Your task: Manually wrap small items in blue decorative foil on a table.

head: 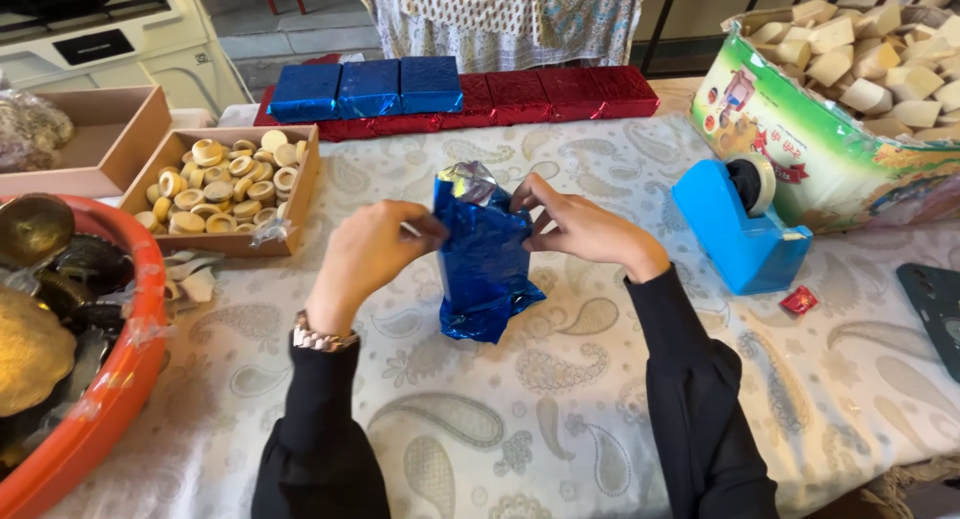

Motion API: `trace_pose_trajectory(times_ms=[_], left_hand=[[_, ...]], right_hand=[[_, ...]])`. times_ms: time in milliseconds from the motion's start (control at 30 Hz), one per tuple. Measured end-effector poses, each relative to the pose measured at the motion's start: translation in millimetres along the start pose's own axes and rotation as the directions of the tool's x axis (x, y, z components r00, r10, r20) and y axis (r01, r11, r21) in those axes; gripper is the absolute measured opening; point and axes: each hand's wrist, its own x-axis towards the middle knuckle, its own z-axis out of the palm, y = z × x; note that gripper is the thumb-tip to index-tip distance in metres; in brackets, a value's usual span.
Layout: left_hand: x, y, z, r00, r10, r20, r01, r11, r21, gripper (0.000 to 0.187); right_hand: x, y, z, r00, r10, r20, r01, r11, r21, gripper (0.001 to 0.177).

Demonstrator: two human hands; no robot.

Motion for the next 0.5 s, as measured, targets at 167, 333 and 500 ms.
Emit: trace_pose_trajectory(times_ms=[167,333,500], left_hand=[[11.5,-5.3,24.2,0.995,0.089,-0.039,-0.091,0.995,-0.033,0.017],[22.1,-8.4,40.5,0.985,0.147,-0.089,-0.154,0.985,-0.076,0.029],[32.8,-16.4,69.1,0.921,0.242,-0.304,-0.280,0.956,-0.090,0.034]], right_hand=[[3.0,5.2,-1.1,1.000,-0.015,-0.017,0.014,0.999,-0.045,0.050],[3.1,19.7,-6.1,0.993,-0.038,-0.109,0.027,0.995,-0.095,0.047],[4.8,31.7,-5.8,0.988,0.043,-0.146,-0.047,0.999,-0.026,0.045]])
